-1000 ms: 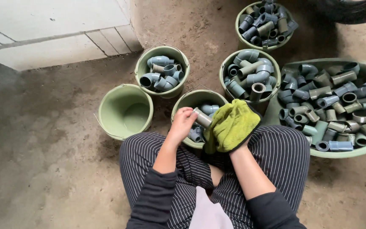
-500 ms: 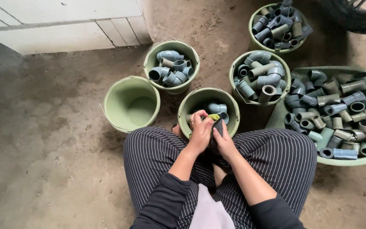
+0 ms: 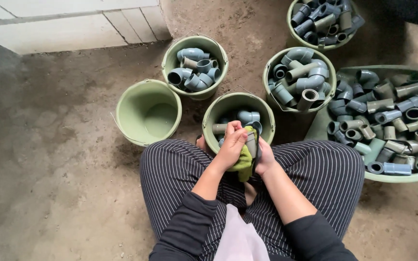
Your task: The person sits on the floor and wipes gray plastic pipe fittings with a green cloth. They pick up fittings from a bucket, wipe them, and place them back into the same bucket.
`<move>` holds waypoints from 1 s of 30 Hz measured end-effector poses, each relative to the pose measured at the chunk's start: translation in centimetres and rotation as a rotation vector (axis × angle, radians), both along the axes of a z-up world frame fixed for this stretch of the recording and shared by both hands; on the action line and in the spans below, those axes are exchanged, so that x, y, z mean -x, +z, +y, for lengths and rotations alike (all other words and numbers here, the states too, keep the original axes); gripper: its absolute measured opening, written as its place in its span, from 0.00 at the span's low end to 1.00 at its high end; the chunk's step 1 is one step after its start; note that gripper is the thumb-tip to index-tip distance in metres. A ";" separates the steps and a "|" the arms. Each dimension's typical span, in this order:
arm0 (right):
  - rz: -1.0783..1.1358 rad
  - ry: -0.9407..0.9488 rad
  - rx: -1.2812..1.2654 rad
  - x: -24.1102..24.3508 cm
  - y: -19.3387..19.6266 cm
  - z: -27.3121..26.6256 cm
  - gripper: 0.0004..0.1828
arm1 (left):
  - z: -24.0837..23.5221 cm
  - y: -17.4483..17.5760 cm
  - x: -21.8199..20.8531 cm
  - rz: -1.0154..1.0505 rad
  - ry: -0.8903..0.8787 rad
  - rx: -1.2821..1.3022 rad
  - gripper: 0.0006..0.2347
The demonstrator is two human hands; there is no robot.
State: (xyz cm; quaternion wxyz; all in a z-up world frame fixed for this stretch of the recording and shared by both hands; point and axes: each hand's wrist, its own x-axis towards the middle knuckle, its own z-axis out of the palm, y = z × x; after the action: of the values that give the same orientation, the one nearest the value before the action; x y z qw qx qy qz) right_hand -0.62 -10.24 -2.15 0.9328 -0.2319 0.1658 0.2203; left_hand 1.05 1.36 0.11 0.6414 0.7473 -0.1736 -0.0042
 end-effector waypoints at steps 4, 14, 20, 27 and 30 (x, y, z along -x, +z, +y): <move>-0.038 -0.044 0.126 0.1 -0.4 -0.6 0.19 | -0.2 0.6 0.2 0.060 -0.061 0.098 0.11; -0.334 -0.253 0.888 -0.7 0.5 0.3 0.10 | 0.4 2.7 0.9 0.028 0.213 -0.360 0.09; -0.298 -0.354 1.108 -0.6 0.5 -0.2 0.17 | -0.7 1.0 1.1 -0.089 0.273 -0.279 0.12; -0.155 -0.377 0.481 -0.3 8.3 1.1 0.14 | -0.5 3.4 1.1 -0.176 0.324 -0.320 0.21; -0.222 -0.285 0.585 -0.1 5.8 0.9 0.11 | 0.2 3.8 0.9 -0.046 0.346 -0.193 0.22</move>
State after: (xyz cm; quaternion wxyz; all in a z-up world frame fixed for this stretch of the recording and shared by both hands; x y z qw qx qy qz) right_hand -0.49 -9.32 3.69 0.8606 -0.4866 0.1501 0.0042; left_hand 0.14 1.53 3.90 0.5537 0.8239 -0.0562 0.1067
